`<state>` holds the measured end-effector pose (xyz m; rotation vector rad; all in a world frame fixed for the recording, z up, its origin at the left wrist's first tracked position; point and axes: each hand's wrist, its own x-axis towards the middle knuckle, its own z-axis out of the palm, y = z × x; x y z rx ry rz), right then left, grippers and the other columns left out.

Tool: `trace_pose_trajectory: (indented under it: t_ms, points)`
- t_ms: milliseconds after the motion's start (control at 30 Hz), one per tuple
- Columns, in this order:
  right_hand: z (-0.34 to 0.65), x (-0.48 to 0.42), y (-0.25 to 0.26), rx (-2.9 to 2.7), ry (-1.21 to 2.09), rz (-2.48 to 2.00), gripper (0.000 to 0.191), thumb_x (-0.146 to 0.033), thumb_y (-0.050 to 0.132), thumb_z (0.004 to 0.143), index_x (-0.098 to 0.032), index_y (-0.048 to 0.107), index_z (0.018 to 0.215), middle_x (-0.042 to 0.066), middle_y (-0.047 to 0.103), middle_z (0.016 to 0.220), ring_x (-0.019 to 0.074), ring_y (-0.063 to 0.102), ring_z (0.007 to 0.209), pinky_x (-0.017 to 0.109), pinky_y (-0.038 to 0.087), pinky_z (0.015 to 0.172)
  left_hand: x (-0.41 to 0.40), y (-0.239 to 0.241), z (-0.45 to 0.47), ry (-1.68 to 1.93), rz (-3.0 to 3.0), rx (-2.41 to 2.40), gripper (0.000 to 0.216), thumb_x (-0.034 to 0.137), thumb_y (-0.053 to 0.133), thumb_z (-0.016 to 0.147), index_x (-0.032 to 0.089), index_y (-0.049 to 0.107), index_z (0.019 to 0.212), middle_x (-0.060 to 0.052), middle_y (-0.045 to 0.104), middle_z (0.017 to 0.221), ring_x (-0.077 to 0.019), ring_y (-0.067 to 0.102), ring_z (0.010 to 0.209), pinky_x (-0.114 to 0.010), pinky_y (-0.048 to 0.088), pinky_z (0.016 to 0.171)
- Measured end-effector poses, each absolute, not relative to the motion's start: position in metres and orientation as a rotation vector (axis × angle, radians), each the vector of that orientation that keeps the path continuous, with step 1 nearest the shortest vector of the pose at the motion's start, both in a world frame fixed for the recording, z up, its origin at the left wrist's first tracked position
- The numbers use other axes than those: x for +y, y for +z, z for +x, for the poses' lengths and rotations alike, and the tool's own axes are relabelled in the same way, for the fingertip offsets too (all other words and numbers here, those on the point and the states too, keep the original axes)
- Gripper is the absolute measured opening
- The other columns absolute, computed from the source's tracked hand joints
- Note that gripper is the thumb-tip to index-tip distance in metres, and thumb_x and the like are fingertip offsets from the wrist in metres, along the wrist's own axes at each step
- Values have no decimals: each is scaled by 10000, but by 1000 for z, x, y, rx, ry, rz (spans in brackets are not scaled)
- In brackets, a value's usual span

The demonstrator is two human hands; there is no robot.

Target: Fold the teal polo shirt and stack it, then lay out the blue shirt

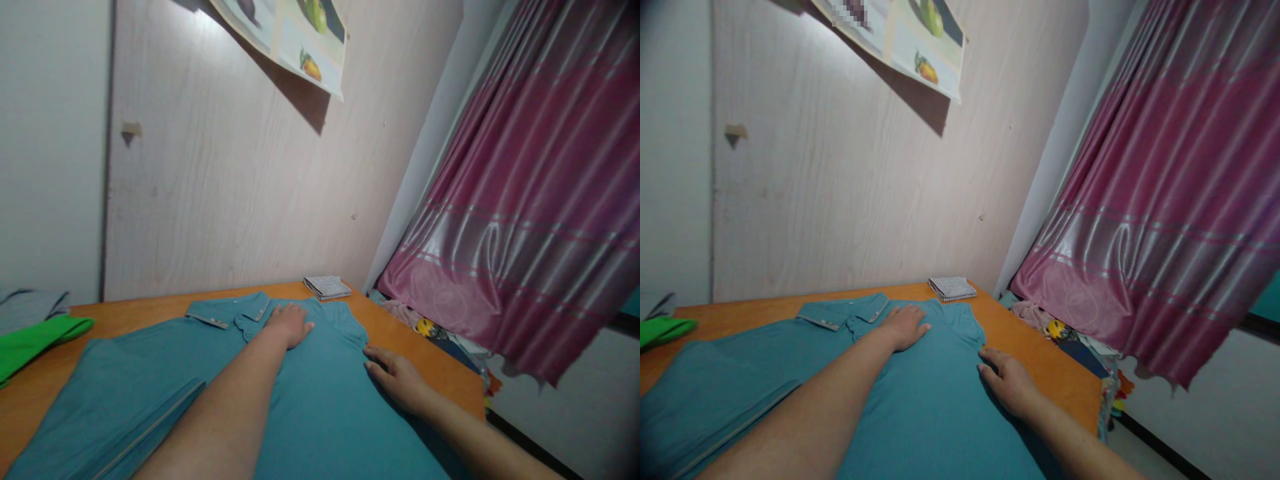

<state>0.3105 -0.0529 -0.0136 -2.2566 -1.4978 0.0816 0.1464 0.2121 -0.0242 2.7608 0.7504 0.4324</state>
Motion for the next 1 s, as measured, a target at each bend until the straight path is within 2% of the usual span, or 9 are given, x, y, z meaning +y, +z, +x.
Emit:
trace_pose_trajectory:
  t_ms: [67,133,200,300,400,533,800,933,1000]
  points:
    - [325,-42,-11,-1301,99,-2223,396,-451,511,917,-177,751,1073,97,738,1142,257,663,1083,374,481,969,211,-24,146,436,2765,751,534,516,461,947,199,585,1359,-168,458,1523,-355,361,1438,-564,241,1166]
    - [339,-26,-8,-1111,107,-2241,337,-408,517,919,-167,752,896,79,757,930,244,690,916,342,520,827,210,-23,145,447,2768,749,531,514,465,945,193,590,1350,-177,473,1509,-364,372,1429,-575,246,1160]
    - [350,-7,-5,-1005,111,-2280,338,-382,496,950,-151,725,856,84,736,866,236,685,852,330,530,754,208,-22,145,464,2770,739,532,510,473,942,188,587,1350,-184,478,1503,-378,375,1424,-591,252,1151]
    - [362,20,0,-910,165,-2349,286,-386,552,973,-150,673,1081,91,690,1082,221,663,943,371,555,811,205,-21,146,490,2776,697,533,495,484,941,188,568,1368,-182,459,1518,-382,369,1426,-593,252,1151]
    - [367,45,5,-855,241,-2428,380,-386,625,949,-179,583,1266,88,605,1267,226,631,1056,440,554,888,203,-21,148,501,2774,640,520,491,495,939,221,555,1380,-150,447,1535,-364,355,1438,-574,238,1166]
    - [369,74,10,-824,318,-2518,363,-384,626,947,-175,598,1243,87,615,1253,230,631,1059,444,550,895,201,-22,152,465,2769,587,534,538,502,927,263,553,1383,-119,425,1556,-358,335,1449,-575,222,1171]
    - [362,98,7,-850,394,-2447,373,-381,618,952,-181,585,1265,88,607,1268,229,631,1061,443,553,890,202,-26,154,385,2760,570,588,598,483,913,252,570,1380,-143,447,1536,-371,332,1448,-604,202,1165]
    - [363,94,6,-864,324,-2386,382,-385,621,951,-182,581,1272,89,603,1274,227,631,1062,445,554,889,202,-25,153,382,2741,578,592,619,489,900,274,573,1374,-124,445,1541,-359,332,1450,-586,196,1172]
    - [364,90,8,-875,240,-2367,350,-380,612,955,-167,594,1232,83,632,1198,209,646,991,409,563,840,203,-25,153,379,2733,577,589,626,490,897,283,578,1367,-113,444,1544,-356,328,1453,-584,193,1173]
